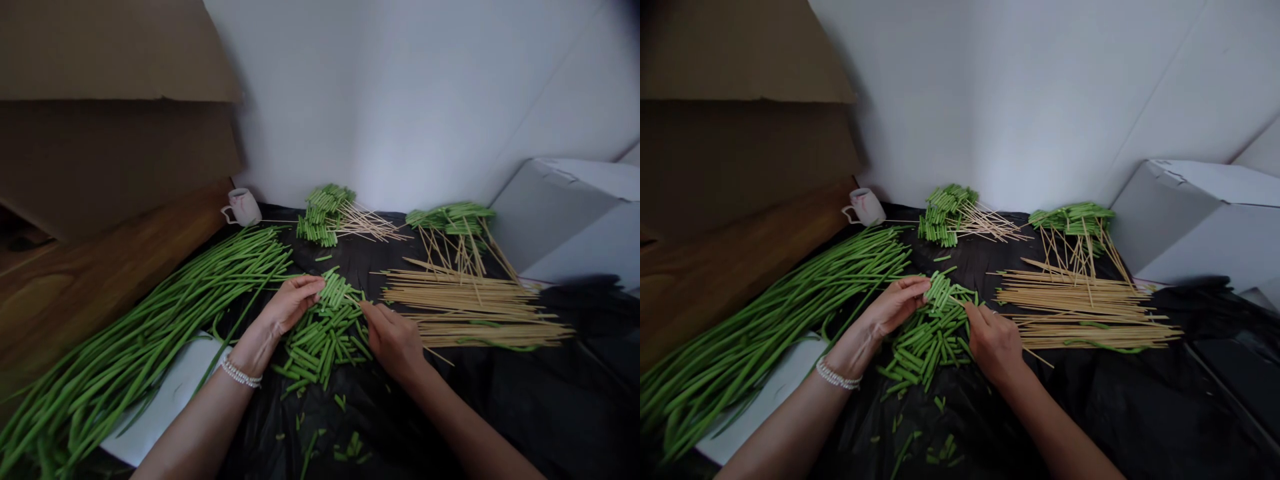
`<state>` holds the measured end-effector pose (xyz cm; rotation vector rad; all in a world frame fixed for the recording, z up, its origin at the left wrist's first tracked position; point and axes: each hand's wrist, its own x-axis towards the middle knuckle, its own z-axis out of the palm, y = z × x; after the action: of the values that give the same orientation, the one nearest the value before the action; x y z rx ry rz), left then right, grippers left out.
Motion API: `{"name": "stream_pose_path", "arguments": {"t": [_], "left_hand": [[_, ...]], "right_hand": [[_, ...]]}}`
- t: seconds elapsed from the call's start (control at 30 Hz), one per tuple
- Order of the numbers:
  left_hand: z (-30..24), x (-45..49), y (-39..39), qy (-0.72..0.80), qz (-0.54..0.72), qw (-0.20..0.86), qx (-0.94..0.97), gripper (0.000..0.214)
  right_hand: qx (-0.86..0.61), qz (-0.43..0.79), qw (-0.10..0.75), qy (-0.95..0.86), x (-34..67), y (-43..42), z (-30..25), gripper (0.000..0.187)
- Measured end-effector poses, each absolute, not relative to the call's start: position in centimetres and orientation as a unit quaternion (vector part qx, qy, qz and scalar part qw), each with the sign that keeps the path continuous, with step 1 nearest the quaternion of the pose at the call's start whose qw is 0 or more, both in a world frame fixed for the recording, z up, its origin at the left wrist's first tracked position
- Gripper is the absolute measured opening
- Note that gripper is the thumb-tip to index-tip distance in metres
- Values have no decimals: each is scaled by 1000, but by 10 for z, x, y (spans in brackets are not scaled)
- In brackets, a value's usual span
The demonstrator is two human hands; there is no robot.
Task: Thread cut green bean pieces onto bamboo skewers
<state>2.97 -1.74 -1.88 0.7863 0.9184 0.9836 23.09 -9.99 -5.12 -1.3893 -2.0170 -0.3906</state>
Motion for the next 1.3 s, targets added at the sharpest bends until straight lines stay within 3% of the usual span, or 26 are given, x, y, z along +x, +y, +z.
{"name": "stream_pose_path", "arguments": {"t": [0.47,0.73,1.1,1.3], "left_hand": [[-18,32,-21,445,457,632,440,30],[-4,16,-15,464,452,526,551,26],[17,-23,0,409,500,624,440,25],[23,-43,-19,506,377,492,600,31]], "right_hand": [[-538,-168,337,-754,238,-93,-55,29],[-576,-166,349,-720,252,-85,-62,27],[-572,-183,343,-722,254,-83,-69,29],[-565,-180,351,-725,255,-82,-69,27]]}}
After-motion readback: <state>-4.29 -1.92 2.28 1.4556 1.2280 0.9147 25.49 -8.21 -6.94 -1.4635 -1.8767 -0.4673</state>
